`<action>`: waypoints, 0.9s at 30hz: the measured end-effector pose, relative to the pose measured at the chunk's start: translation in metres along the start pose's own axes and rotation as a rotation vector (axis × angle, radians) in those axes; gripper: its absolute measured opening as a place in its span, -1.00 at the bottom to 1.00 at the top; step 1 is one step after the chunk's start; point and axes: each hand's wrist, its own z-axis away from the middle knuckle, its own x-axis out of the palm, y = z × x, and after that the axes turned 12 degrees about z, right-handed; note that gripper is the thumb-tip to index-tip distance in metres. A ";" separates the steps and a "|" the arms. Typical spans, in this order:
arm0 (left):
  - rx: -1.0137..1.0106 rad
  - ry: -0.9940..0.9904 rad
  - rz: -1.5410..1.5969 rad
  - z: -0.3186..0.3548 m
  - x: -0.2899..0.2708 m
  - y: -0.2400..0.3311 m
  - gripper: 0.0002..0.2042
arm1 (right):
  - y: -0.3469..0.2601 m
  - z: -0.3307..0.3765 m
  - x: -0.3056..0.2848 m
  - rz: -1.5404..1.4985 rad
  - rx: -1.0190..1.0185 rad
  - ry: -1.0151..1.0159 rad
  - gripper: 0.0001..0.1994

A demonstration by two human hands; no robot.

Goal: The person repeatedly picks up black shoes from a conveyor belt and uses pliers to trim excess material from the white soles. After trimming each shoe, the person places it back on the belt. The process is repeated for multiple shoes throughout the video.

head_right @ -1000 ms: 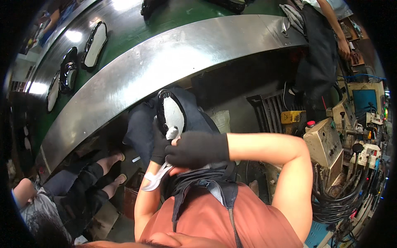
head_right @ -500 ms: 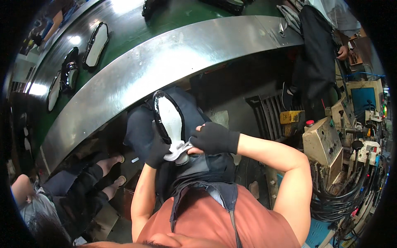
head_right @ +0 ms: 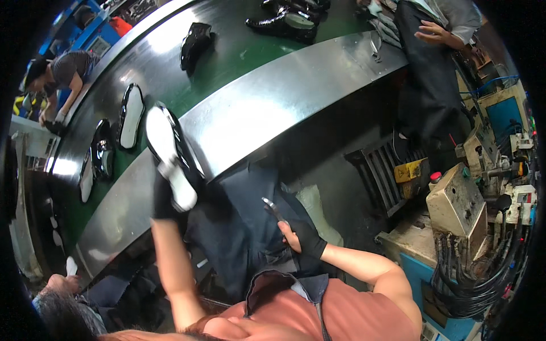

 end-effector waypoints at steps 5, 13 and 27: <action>0.199 -0.050 -0.766 -0.132 0.045 0.119 -0.50 | -0.007 -0.018 -0.010 -0.003 0.017 -0.139 -0.55; 0.786 0.038 -2.034 -0.236 0.069 0.026 -0.41 | -0.004 -0.025 -0.018 -0.097 0.019 -0.208 -0.56; 1.405 -0.516 -2.317 -0.324 0.054 0.045 -0.57 | -0.020 -0.029 -0.024 -0.242 0.058 -0.288 -0.60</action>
